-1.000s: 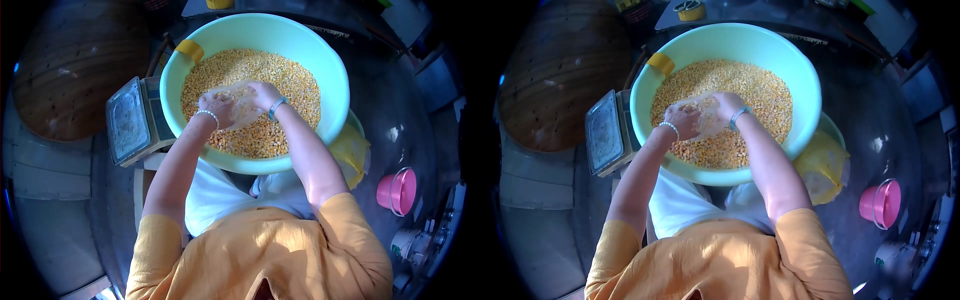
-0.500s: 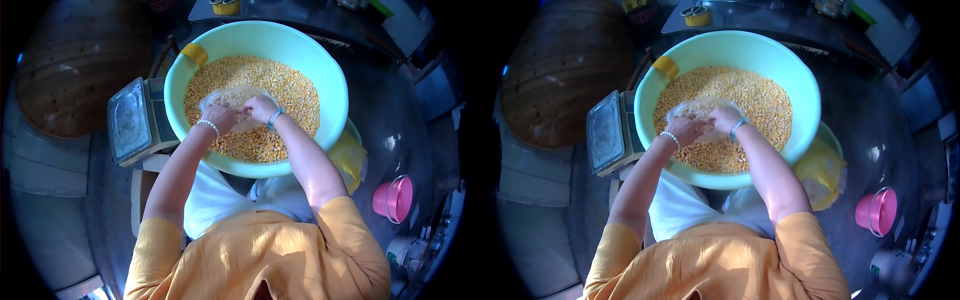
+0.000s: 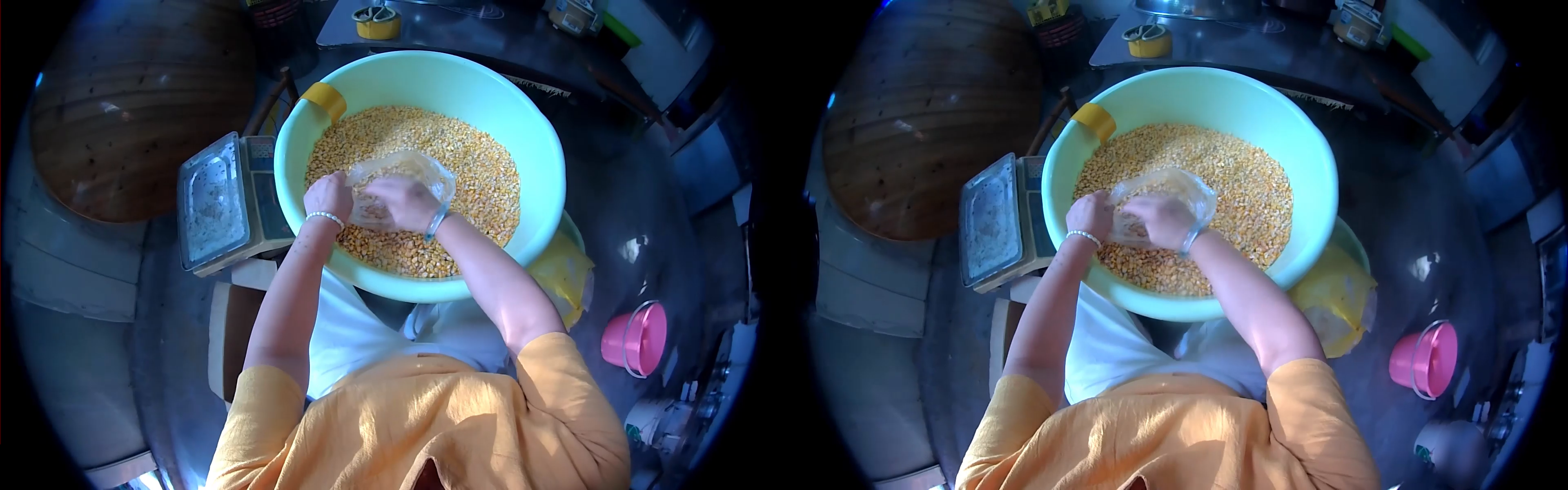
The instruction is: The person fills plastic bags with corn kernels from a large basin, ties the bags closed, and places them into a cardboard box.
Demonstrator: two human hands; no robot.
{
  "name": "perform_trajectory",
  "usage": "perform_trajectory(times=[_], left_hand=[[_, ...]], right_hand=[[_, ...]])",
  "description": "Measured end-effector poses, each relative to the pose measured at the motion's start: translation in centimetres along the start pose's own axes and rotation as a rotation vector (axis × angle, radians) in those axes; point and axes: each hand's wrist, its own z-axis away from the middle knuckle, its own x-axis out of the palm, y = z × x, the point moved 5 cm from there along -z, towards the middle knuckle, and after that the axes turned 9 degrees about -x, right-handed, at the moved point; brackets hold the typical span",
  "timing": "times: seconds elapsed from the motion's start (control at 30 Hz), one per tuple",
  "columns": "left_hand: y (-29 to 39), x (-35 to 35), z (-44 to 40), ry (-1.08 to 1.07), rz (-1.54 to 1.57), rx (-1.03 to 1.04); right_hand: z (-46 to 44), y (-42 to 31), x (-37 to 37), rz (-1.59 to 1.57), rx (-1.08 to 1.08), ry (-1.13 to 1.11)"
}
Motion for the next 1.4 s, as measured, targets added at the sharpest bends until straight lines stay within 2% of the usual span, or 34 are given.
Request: perform_trajectory(times=[0.07, 0.1, 0.13, 0.17, 0.27, 0.37, 0.47, 0.5, 0.63, 0.73, 0.83, 0.93, 1.03, 1.13, 1.27, 1.4], left_hand=[[-0.3, 0.0, 0.0, 0.063, 0.094, -0.025], [-0.2, 0.1, 0.1, 0.061, 0.097, -0.025], [-0.1, 0.0, 0.1, 0.059, 0.097, -0.024], [0.1, -0.1, 0.2, 0.055, 0.094, -0.021], [0.7, -0.5, 0.4, -0.011, 0.068, -0.020], [0.5, -0.1, -0.1, -0.060, 0.077, -0.052], [0.4, -0.2, -0.1, -0.098, 0.105, -0.073], [0.5, -0.2, 0.0, -0.103, 0.097, -0.073], [0.9, -0.8, 0.4, -0.132, 0.072, -0.066], [1.0, -1.1, 0.5, -0.193, 0.053, -0.097], [0.5, -0.6, 0.1, -0.226, 0.056, -0.148], [0.4, -0.5, -0.1, -0.241, 0.070, -0.164], [0.5, -1.1, 0.2, -0.144, 0.124, -0.108], [0.3, -0.8, 0.1, -0.067, 0.178, -0.050], [-0.2, 0.3, -0.5, -0.036, 0.286, -0.018], [0.0, -0.1, -0.5, -0.105, 0.215, -0.085]], right_hand=[[0.3, 1.7, -4.3, 0.003, 0.241, 0.397], [1.0, 3.5, -5.7, 0.015, 0.257, 0.627], [2.1, 5.3, -6.8, 0.041, 0.382, 0.718], [3.4, 7.8, -7.1, 0.072, 0.509, 0.691], [7.1, 12.1, -6.4, 0.249, 0.878, 0.260], [10.8, 15.6, -3.5, 0.337, 1.029, -0.104], [11.4, 16.7, -0.5, 0.211, 0.994, -0.290], [11.0, 15.9, 0.0, 0.052, 0.975, -0.272], [10.0, 13.2, 0.7, 0.132, 1.045, -0.482], [8.5, 10.4, -0.1, 0.160, 1.030, -0.475], [9.1, 11.7, 1.0, 0.193, 0.959, -0.424], [10.0, 12.9, 1.3, 0.117, 1.031, -0.348], [10.6, 13.9, 1.1, -0.011, 1.063, -0.095], [10.6, 14.0, 0.9, 0.128, 1.047, -0.109], [10.4, 13.7, 0.4, 0.103, 1.037, -0.081], [9.9, 14.0, 0.0, 0.132, 0.957, -0.087]])
